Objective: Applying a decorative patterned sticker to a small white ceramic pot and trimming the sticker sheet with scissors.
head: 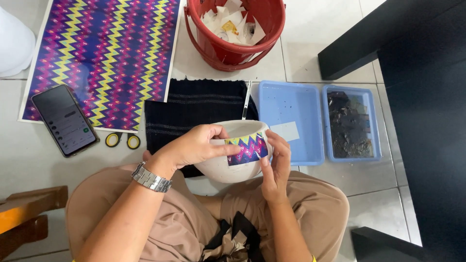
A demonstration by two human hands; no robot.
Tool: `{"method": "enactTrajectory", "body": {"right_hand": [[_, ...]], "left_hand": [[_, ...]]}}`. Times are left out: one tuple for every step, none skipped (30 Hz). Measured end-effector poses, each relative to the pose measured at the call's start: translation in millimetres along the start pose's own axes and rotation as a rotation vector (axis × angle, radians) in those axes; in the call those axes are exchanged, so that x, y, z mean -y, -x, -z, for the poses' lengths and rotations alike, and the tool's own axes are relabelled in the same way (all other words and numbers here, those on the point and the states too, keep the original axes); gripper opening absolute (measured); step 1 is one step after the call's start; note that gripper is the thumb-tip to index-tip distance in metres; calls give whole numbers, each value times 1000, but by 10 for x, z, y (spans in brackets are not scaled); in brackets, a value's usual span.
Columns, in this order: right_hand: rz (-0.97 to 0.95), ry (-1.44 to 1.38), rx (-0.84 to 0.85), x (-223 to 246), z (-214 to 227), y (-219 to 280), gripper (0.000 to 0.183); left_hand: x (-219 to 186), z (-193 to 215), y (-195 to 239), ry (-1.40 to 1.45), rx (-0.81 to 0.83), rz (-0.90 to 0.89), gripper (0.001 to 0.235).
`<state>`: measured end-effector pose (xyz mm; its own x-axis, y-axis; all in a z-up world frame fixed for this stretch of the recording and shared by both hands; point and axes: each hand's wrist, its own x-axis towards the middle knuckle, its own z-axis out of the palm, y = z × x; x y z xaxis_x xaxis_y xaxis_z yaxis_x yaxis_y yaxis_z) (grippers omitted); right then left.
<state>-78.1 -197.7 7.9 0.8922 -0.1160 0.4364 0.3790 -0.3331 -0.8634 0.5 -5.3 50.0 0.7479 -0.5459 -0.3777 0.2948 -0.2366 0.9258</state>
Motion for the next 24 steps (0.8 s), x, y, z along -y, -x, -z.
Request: {"method": "enactTrajectory", "body": {"right_hand": [[-1,0,0,-28,18,18,38],[14,21,9,-56,35,36,34],[27,42,18,-80,52,60,32],[26,42,18,-61,49,52,32],[20,52,15,-41,48,41,32],[15,61,12,-21,47,29,33],[15,62,12,-20,48,27,33],[5,70,11,-18,50,26,34],[-5,78,10,-15,51,25,34],[-5,78,9,-17,52,20,34],[-4,74,10,-21,51,15,35],[-3,70,12,-24,51,10,35],[-2,70,12,-22,49,7,35],[5,68,9,-19,47,4,36],[10,67,5,-15,44,5,37],[10,67,5,6,38,8,37],[18,70,19,27,30,9,38],[27,72,34,48,21,12,39],[26,72,35,36,22,15,39],[42,129,61,24,23,19,39],[58,187,88,12,29,24,40],[57,188,88,18,33,21,40],[53,174,79,25,35,14,40],[49,160,69,31,37,7,40]], "left_hand": [[17,-2,-10,0,0,1,33],[34,-4,-20,-1,-6,4,30],[53,-8,-25,-2,-12,9,29],[55,-3,-25,-2,-11,10,29],[57,3,-26,-4,-7,10,28],[58,8,-26,-6,-3,10,27],[67,7,-33,-6,-3,9,27],[76,6,-39,-11,0,0,26],[84,5,-44,-16,4,-8,26],[65,6,-33,-16,4,-9,26],[47,7,-22,-13,8,-10,26],[29,8,-10,-11,12,-12,26],[24,9,-9,-11,11,-12,26],[18,10,-7,-8,10,-13,25],[13,10,-3,-4,9,-12,25],[20,7,-4,-4,9,-12,25],[28,4,-4,8,8,-13,26],[36,2,-2,20,7,-15,28],[34,6,-5,20,6,-14,28],[32,9,-9,25,10,-16,27],[30,7,-16,30,16,-18,27],[43,4,-17,31,16,-17,27],[52,4,-21,39,22,-27,25],[61,4,-24,47,28,-36,23]]}}
